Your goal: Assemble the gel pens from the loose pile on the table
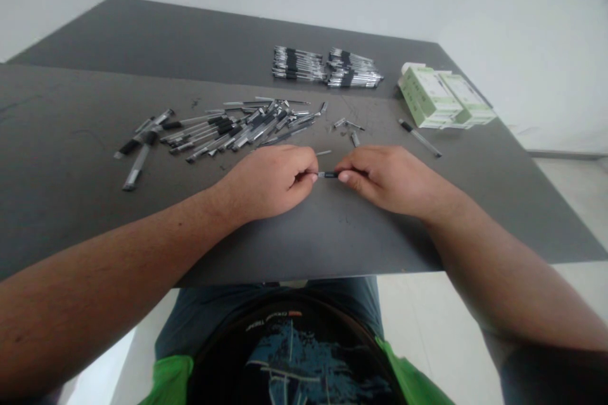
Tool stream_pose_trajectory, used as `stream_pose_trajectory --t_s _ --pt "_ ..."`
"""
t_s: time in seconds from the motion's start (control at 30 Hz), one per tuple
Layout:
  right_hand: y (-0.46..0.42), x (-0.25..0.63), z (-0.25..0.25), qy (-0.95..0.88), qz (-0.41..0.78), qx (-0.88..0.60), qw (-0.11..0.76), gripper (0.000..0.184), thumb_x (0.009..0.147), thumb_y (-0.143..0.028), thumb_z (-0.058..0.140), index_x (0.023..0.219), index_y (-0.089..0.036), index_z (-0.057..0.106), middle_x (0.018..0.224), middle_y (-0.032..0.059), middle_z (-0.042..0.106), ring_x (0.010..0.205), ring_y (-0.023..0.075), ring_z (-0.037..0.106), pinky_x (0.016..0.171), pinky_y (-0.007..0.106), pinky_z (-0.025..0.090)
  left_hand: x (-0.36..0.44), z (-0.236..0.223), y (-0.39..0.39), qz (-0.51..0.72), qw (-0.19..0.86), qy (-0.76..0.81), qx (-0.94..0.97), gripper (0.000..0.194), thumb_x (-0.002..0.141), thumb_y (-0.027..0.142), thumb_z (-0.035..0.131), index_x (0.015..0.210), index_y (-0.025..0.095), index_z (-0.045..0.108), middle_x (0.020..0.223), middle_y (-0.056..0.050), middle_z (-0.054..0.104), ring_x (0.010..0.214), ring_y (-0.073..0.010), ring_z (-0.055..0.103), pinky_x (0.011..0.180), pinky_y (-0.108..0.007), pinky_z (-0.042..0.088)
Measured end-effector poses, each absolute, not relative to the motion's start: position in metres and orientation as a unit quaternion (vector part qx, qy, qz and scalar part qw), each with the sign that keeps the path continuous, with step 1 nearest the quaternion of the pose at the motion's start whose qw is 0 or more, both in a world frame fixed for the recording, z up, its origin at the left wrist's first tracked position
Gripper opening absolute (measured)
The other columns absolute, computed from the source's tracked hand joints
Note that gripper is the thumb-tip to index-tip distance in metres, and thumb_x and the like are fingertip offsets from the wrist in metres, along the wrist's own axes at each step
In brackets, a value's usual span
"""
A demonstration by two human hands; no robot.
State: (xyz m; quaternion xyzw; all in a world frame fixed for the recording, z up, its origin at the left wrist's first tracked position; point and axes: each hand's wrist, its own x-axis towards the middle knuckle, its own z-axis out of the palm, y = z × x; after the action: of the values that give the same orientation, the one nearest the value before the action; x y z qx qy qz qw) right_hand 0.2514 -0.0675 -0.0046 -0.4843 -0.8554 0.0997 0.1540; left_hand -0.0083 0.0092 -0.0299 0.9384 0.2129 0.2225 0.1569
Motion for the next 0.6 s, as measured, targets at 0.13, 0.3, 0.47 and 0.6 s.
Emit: stream_pose_trajectory --t_s 0.13,0.3,0.47,0.6 --pt "-0.0678 0.2519 -0.0050 -0.849 0.099 -0.494 0.158 0.014 0.104 -0.034 0.069 0.103 -0.021 0.074 0.090 0.0059 0.078 0.081 0.0231 0.070 0.074 0.033 0.048 -0.0082 -0.0299 0.0092 0.221 0.154 0.213 0.939 0.012 0.098 0.023 0.060 0.094 0.022 0.071 0.084 -0.002 0.074 0.076 -0.0199 0.067 0.074 -0.034 0.047" --pt "-0.0682 0.2513 -0.0056 -0.859 0.099 -0.479 0.154 0.022 0.110 -0.033 0.059 0.107 -0.019 0.076 0.094 0.0084 0.079 0.084 0.0240 0.071 0.077 0.035 0.049 -0.0082 -0.0318 0.0102 0.228 0.151 0.204 0.940 0.011 0.098 0.022 0.061 0.094 0.021 0.071 0.083 -0.002 0.073 0.076 -0.0202 0.067 0.074 -0.034 0.047" --pt "-0.0686 0.2507 -0.0050 -0.859 0.097 -0.479 0.152 0.016 0.106 -0.032 0.065 0.102 -0.020 0.074 0.088 0.0063 0.077 0.080 0.0229 0.069 0.073 0.034 0.048 -0.0086 -0.0317 0.0096 0.232 0.151 0.196 0.941 0.012 0.098 0.022 0.060 0.094 0.020 0.071 0.082 -0.002 0.073 0.074 -0.0196 0.066 0.072 -0.034 0.046" --pt "-0.0687 0.2506 -0.0044 -0.862 0.106 -0.472 0.149 0.022 0.111 -0.034 0.058 0.107 -0.020 0.075 0.094 0.0078 0.080 0.086 0.0239 0.071 0.078 0.035 0.049 -0.0086 -0.0304 0.0088 0.227 0.152 0.200 0.941 0.012 0.099 0.022 0.060 0.094 0.020 0.071 0.083 -0.002 0.073 0.075 -0.0198 0.067 0.073 -0.034 0.047"
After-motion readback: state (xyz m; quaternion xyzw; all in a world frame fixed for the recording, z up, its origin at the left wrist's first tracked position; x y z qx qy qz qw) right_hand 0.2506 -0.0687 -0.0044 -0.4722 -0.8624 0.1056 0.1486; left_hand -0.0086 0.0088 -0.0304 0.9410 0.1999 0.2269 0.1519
